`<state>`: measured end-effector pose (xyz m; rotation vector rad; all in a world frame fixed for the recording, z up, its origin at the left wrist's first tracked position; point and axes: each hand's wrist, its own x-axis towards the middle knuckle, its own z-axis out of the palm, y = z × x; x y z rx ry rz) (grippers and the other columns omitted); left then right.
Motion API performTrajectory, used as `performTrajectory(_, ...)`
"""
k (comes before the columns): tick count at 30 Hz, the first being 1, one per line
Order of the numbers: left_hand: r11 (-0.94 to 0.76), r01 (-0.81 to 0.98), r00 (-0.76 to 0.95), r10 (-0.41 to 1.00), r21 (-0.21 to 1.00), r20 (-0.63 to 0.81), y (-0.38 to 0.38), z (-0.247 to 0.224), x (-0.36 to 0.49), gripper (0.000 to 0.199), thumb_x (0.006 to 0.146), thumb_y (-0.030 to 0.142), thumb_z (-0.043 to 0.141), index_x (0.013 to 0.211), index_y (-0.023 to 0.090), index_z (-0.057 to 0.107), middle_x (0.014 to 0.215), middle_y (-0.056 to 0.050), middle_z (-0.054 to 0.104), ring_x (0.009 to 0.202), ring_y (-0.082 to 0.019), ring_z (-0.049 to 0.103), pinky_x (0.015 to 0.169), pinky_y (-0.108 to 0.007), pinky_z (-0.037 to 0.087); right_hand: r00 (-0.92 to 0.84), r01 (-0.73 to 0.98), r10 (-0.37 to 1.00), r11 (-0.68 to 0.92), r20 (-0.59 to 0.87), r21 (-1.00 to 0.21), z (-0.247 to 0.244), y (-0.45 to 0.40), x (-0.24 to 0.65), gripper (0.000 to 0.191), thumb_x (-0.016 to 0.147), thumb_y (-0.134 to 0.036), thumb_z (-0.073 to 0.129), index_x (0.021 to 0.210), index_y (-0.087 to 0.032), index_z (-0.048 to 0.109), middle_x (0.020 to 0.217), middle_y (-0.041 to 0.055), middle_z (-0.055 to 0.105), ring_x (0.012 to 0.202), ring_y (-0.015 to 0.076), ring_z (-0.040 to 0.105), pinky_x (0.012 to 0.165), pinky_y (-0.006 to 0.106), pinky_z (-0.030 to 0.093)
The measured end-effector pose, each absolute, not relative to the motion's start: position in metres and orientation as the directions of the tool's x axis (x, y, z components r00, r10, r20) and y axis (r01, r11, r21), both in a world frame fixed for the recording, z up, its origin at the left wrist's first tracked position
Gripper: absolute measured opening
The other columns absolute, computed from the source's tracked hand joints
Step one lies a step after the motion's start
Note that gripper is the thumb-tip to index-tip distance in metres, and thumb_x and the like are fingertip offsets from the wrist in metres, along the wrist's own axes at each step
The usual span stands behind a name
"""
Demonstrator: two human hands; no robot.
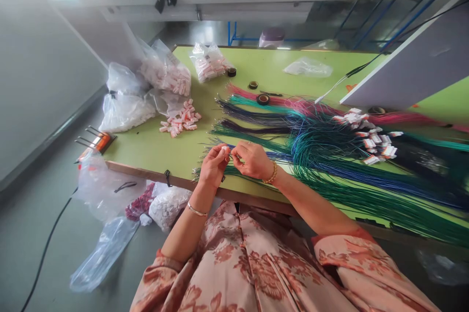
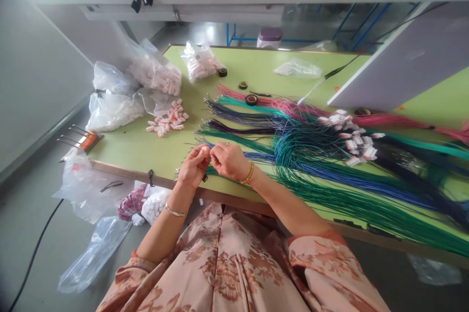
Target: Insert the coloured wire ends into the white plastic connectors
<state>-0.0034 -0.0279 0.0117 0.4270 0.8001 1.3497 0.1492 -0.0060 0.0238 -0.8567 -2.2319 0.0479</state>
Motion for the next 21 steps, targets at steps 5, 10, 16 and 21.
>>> performTrajectory(5,0.168,-0.631,-0.024,0.971,0.757,-0.236,-0.03,0.01,0.005,0.03,0.061,0.026,0.086,0.083,0.015,0.068,0.077,0.0,0.067,0.06,-0.005,0.053,0.062,-0.02,0.044,-0.501,0.514,0.598,0.787,0.625,-0.34,0.016,-0.004,0.148,0.009,0.082,-0.014,0.051,0.075,-0.02,0.052,0.068,0.0018,0.055,0.062,0.014,0.048,0.06,0.026,0.035)
performTrajectory(10,0.126,-0.59,-0.07,0.976,0.798,-0.206,-0.028,0.013,0.005,0.032,0.061,0.029,0.086,0.082,0.015,0.067,0.076,0.0,0.067,0.059,-0.005,0.052,0.06,-0.021,0.042,-0.449,0.439,0.705,0.709,0.549,-0.551,0.018,-0.004,0.149,0.008,0.084,-0.017,0.051,0.076,-0.02,0.051,0.069,0.0005,0.055,0.062,0.0118,0.048,0.06,0.023,0.037)
performTrajectory(16,0.116,-0.583,-0.107,0.97,0.804,-0.218,-0.026,0.016,0.007,0.033,0.059,0.029,0.087,0.081,0.015,0.067,0.074,0.0,0.068,0.059,-0.005,0.055,0.06,-0.02,0.042,-0.407,0.471,0.779,0.626,0.476,-0.622,0.016,-0.008,0.144,0.01,0.079,-0.019,0.051,0.071,-0.021,0.047,0.066,0.0003,0.054,0.06,0.012,0.046,0.058,0.024,0.036)
performTrajectory(21,0.136,-0.546,-0.093,0.971,0.827,-0.221,-0.021,0.014,0.009,0.032,0.06,0.027,0.087,0.081,0.014,0.067,0.074,-0.002,0.069,0.061,-0.007,0.057,0.062,-0.022,0.043,-0.374,0.469,0.829,0.556,0.416,-0.686,0.017,-0.008,0.144,0.009,0.077,-0.022,0.052,0.069,-0.019,0.051,0.065,0.0005,0.056,0.059,0.0115,0.045,0.058,0.024,0.036)
